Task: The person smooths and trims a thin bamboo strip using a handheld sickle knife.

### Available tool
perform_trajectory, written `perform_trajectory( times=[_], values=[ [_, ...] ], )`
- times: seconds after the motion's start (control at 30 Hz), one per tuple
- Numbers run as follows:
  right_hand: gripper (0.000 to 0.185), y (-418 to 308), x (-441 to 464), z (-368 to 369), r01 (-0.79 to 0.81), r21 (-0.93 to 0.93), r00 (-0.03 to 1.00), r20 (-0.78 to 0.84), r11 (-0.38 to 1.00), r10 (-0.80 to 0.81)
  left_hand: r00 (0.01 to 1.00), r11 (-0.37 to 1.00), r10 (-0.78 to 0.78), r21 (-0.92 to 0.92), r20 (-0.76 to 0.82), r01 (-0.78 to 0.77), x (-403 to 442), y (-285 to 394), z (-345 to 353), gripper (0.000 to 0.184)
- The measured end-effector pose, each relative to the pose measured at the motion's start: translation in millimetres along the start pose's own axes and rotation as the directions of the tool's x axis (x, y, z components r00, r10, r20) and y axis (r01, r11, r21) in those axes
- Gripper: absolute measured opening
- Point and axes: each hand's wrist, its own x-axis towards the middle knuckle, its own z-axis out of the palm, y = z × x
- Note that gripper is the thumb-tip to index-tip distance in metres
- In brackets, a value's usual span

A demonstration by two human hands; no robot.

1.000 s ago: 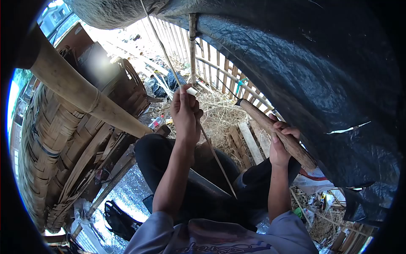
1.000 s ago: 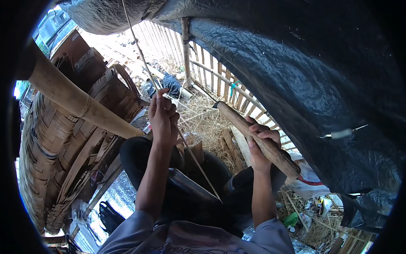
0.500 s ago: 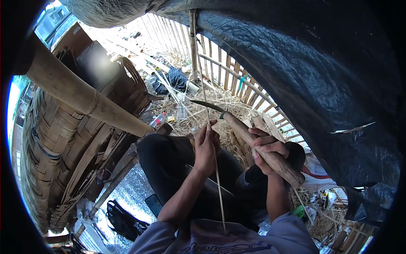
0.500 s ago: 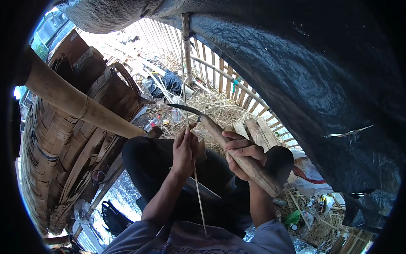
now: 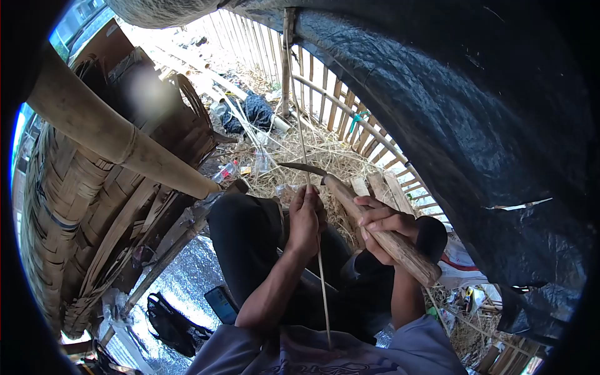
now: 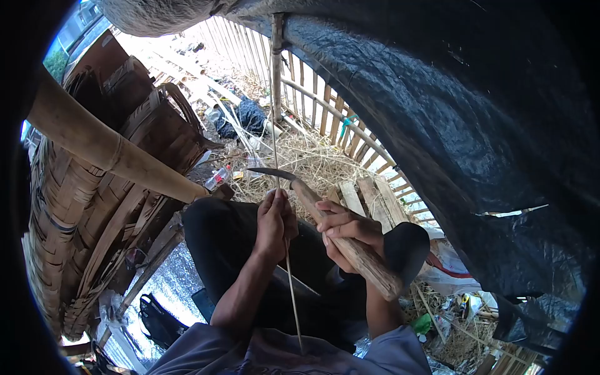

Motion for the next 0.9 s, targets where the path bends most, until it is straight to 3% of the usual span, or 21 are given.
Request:
perform_trajectory(
  times=[0.1,0.17,0.33,0.47,0.57,0.77,0.83,0.9],
  values=[
    [0.020,4,-5,-2,0.035,0.009,0.999,0.035,0.999,-0.035,1.000,1.000,-0.024,0.019,-0.014,0.024,0,2,-3,0.017],
    [0.020,16,-5,5,-0.003,0.139,0.998,-0.058,0.990,0.011,0.996,0.997,0.072,0.003,-0.052,-0.072,4,-1,-7,0.016],
    [0.022,21,2,22,0.039,0.064,0.997,0.061,0.997,-0.043,0.980,0.990,0.114,0.097,-0.162,-0.099,-2,12,-5,0.015],
    [0.023,29,10,22,0.059,0.001,0.995,0.076,0.998,-0.059,0.989,0.985,0.115,0.139,-0.089,-0.102,-2,4,-11,0.015],
    [0.024,44,13,16,-0.052,-0.151,0.997,0.054,0.987,0.061,1.000,0.997,-0.018,0.073,0.003,0.018,-1,-7,-8,0.015],
    [0.023,14,1,7,-0.011,-0.007,0.986,0.165,1.000,0.012,0.998,0.998,0.047,0.034,-0.036,-0.046,15,0,-13,0.017],
    [0.023,25,-6,7,-0.013,-0.002,0.998,0.069,1.000,0.013,0.997,0.996,0.028,0.081,-0.072,-0.022,10,-2,-7,0.018],
    [0.023,35,0,8,0.006,-0.049,0.997,0.071,0.999,-0.002,0.998,0.998,0.004,0.067,-0.056,0.000,11,-4,-8,0.018]
  ],
)
